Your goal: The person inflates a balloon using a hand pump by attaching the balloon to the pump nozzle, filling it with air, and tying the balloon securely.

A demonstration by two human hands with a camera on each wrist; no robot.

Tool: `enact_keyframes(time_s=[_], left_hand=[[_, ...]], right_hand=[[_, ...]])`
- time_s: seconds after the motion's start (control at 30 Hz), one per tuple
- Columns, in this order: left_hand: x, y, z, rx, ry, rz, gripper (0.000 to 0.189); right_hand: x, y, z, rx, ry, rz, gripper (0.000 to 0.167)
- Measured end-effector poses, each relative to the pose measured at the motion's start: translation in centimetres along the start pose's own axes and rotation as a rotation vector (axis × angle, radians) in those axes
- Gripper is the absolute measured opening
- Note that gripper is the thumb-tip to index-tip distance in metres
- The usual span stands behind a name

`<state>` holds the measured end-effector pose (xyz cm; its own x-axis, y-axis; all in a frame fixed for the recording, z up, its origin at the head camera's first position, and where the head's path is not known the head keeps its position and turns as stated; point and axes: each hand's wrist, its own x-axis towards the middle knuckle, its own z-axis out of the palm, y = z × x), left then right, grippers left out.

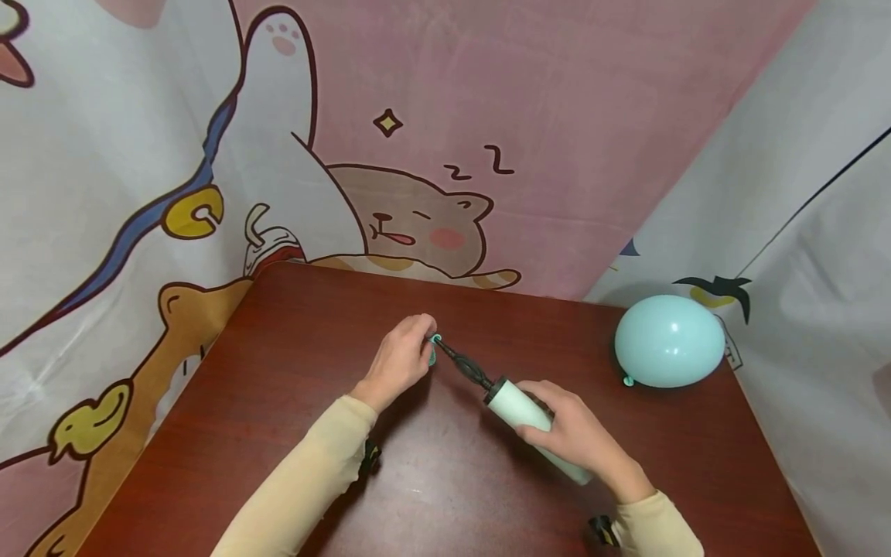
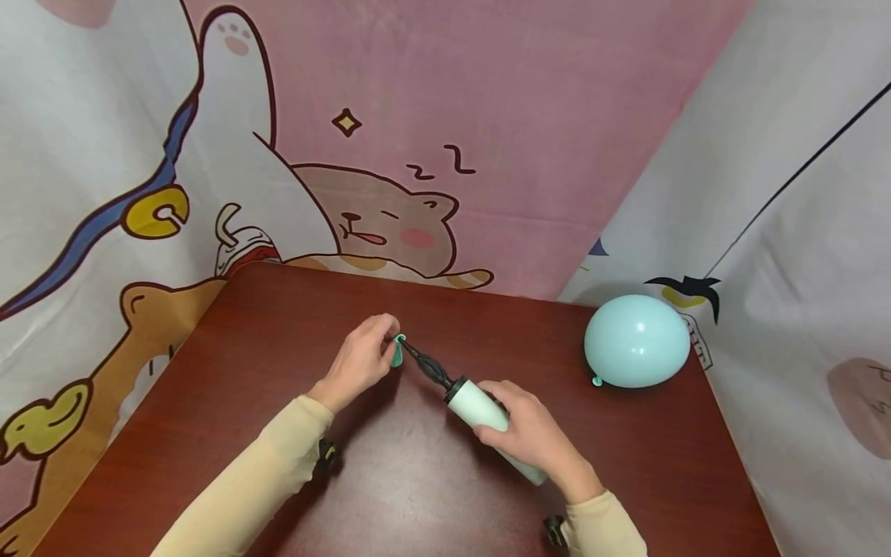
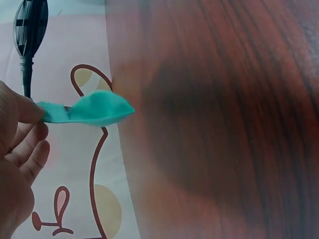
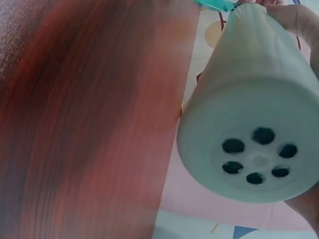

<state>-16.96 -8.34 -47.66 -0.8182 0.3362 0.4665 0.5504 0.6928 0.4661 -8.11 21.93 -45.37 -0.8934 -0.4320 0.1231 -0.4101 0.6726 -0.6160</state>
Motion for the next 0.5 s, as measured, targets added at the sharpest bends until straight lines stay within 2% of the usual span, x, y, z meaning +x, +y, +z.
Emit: enact_keyframes(time_s=[0.33,0.5], left_hand=[[0.28,0.27,-0.02,0.079,0.103,0.235,0.027],[0.35,0.70,0.17,0.113,0.127,0.309,0.029]], right_hand=[[0.09,-0.28,0.35,0.047,-0.025,0.021,0.049],[0.26,-0.68,0.85,0.066,-0.023,0.059,0.048]])
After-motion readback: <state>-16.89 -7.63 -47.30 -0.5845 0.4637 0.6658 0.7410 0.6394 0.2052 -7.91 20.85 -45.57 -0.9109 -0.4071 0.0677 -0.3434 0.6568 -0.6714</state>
